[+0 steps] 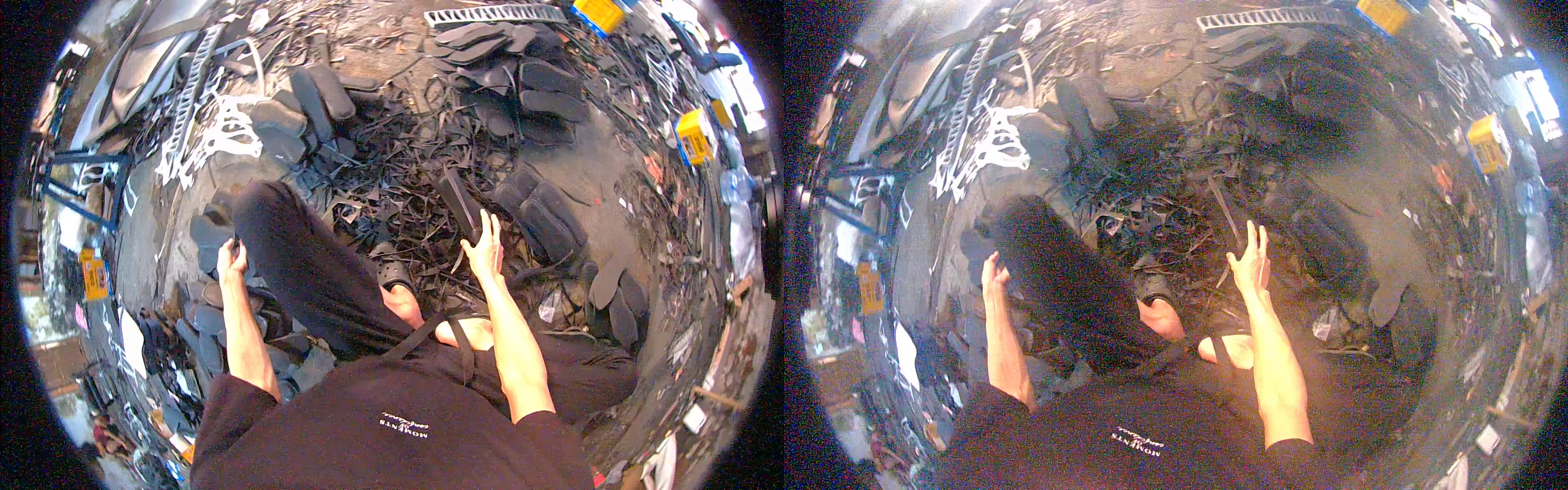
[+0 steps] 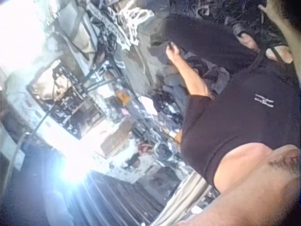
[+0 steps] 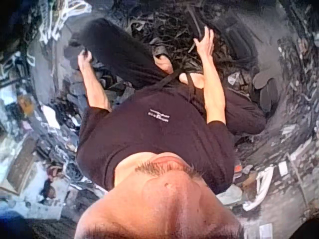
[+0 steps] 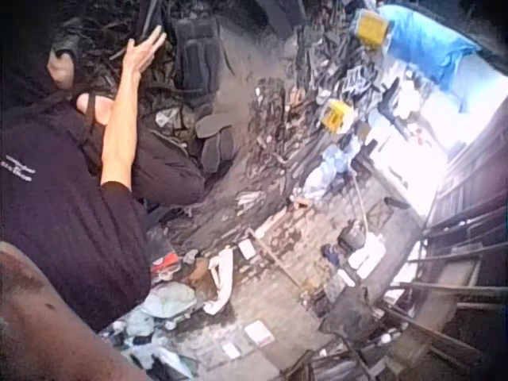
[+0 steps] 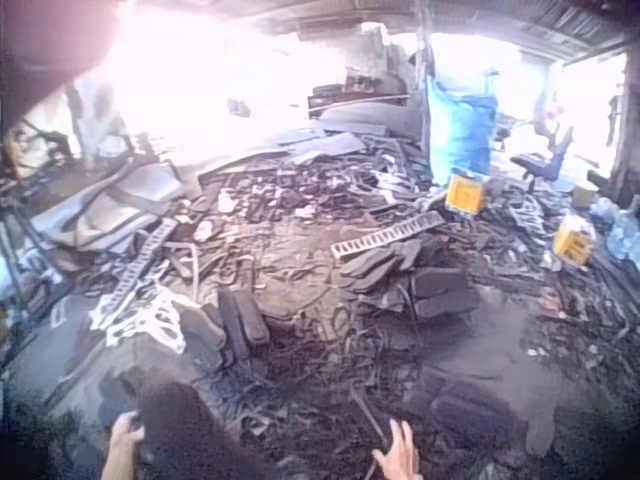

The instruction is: The person sits on the floor and uses a knife to cut black rubber shoe insoles into thin strips. They hold each insole with one hand and slice it repeatedly with the other, discarding the strips onto a growing pile on the floor.

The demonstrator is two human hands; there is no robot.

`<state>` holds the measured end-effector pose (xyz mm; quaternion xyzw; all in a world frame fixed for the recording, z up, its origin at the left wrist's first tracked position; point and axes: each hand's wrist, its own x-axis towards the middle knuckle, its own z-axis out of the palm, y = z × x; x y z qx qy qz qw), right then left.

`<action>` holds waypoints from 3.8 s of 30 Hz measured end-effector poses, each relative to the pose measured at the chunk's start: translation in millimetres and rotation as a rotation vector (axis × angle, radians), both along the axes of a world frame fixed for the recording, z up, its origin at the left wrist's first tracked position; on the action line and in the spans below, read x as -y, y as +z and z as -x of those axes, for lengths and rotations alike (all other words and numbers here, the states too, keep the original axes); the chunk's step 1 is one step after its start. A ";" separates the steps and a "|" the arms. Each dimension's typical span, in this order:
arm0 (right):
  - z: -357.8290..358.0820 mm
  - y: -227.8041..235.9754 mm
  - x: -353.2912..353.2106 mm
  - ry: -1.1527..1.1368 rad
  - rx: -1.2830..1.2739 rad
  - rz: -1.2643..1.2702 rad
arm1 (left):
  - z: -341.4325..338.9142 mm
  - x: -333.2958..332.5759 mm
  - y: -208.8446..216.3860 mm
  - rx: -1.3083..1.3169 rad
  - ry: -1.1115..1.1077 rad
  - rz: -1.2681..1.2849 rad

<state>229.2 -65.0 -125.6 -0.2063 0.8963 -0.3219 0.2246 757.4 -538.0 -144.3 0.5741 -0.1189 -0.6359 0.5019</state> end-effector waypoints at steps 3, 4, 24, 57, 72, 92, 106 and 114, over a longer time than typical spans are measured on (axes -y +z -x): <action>26.6 -1.3 -36.0 -0.049 -0.167 0.006 | 52.6 -13.0 8.7 0.032 0.037 -0.101; 34.6 0.2 -45.5 -0.043 -0.191 0.021 | 79.5 -28.8 31.0 0.006 0.007 0.075; -41.9 305.7 -21.1 -0.174 0.605 0.803 | 435.1 -307.8 240.4 -1.249 -1.164 -0.040; -79.1 259.1 -22.5 0.034 0.457 0.502 | 345.0 -340.2 259.6 -0.051 -1.294 0.215; -112.3 253.2 -78.4 0.080 -0.206 0.245 | 335.6 -319.5 290.6 -0.367 -1.400 0.040; 52.4 374.2 -21.1 0.786 0.756 -0.281 | 355.4 -340.2 314.5 -0.217 -1.715 0.013; -91.8 262.0 22.9 0.158 0.096 0.450 | 340.4 -290.8 240.4 0.078 -0.607 0.163; -147.7 209.1 -21.1 0.158 0.038 0.276 | 345.3 -301.9 266.4 -0.209 -0.557 0.120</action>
